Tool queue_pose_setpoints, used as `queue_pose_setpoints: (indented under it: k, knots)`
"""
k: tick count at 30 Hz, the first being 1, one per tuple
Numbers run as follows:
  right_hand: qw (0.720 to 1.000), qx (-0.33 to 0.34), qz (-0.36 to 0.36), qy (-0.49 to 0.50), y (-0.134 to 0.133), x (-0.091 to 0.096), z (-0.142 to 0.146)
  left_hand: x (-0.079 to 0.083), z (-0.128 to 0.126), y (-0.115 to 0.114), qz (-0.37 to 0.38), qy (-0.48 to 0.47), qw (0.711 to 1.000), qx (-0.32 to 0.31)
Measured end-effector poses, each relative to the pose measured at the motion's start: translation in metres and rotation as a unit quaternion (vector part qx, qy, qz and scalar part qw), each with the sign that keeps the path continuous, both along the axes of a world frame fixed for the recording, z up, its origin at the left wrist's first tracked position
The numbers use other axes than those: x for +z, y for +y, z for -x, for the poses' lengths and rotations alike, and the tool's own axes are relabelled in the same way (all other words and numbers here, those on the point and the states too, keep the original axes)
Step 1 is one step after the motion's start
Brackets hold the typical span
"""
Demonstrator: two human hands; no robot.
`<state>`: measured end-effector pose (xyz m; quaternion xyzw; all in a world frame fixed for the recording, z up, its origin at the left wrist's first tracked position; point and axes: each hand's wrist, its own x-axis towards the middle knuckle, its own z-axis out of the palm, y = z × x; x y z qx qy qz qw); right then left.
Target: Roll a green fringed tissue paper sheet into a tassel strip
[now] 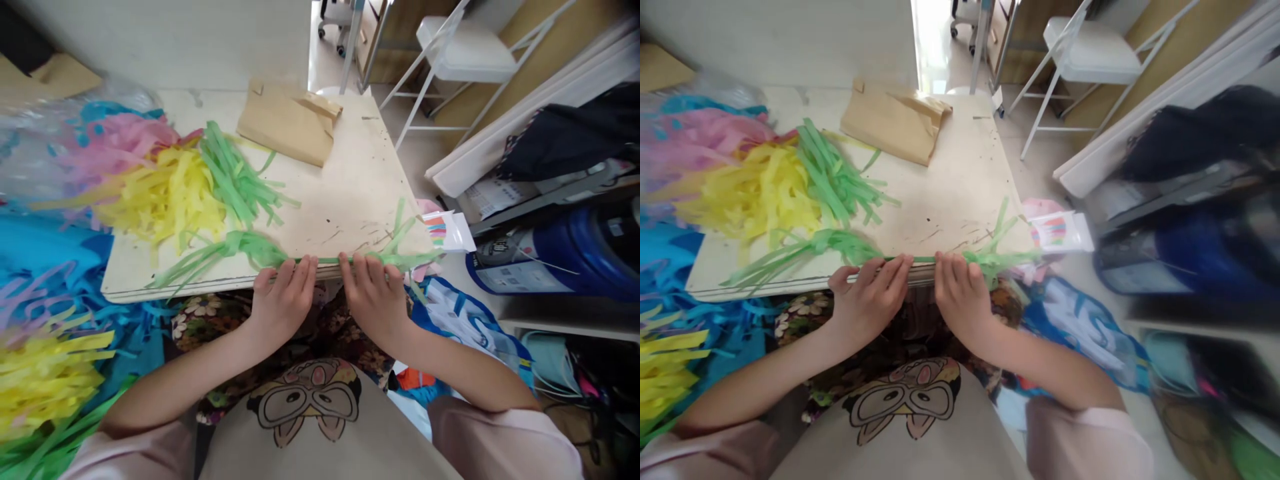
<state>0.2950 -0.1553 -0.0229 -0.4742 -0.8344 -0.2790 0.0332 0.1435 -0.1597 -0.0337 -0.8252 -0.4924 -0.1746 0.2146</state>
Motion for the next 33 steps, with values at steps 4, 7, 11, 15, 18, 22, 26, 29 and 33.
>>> queue_pose_setpoints:
  k: [4, 7, 11, 15, 18, 22, 26, 29, 33]
  knots:
    - [0.999, -0.010, -0.018, 0.027, 0.001, -0.003, -0.010, -0.001, -0.004, -0.004, -0.022, 0.012, 0.999, 0.023]
    - [0.999, -0.005, -0.020, 0.044, 0.003, -0.006, -0.010, -0.003, -0.010, -0.005, -0.008, 0.025, 0.999, 0.032]
    - [0.997, 0.001, -0.036, 0.069, 0.004, -0.010, -0.004, -0.005, -0.026, -0.005, -0.022, 0.048, 0.997, 0.062]
    - [0.997, -0.005, -0.040, 0.069, 0.004, -0.011, -0.005, -0.004, -0.032, -0.004, -0.017, 0.047, 0.996, 0.079]
    - [0.997, -0.003, -0.040, 0.071, 0.005, -0.008, -0.008, -0.001, -0.020, -0.004, -0.005, 0.009, 0.999, 0.048]
    - [0.995, 0.002, -0.037, 0.089, 0.008, -0.006, -0.010, 0.002, 0.002, 0.000, -0.018, -0.028, 0.999, 0.019]
    - [0.995, 0.027, -0.030, 0.088, 0.009, -0.004, -0.011, 0.006, 0.008, 0.006, 0.020, -0.017, 1.000, -0.005]
    - [0.995, 0.055, -0.022, 0.085, 0.006, 0.007, -0.015, 0.016, 0.006, 0.003, 0.077, -0.003, 0.997, -0.029]
    - [0.982, 0.119, 0.108, 0.095, -0.002, 0.043, -0.026, 0.041, 0.007, -0.008, 0.257, -0.041, 0.957, -0.131]
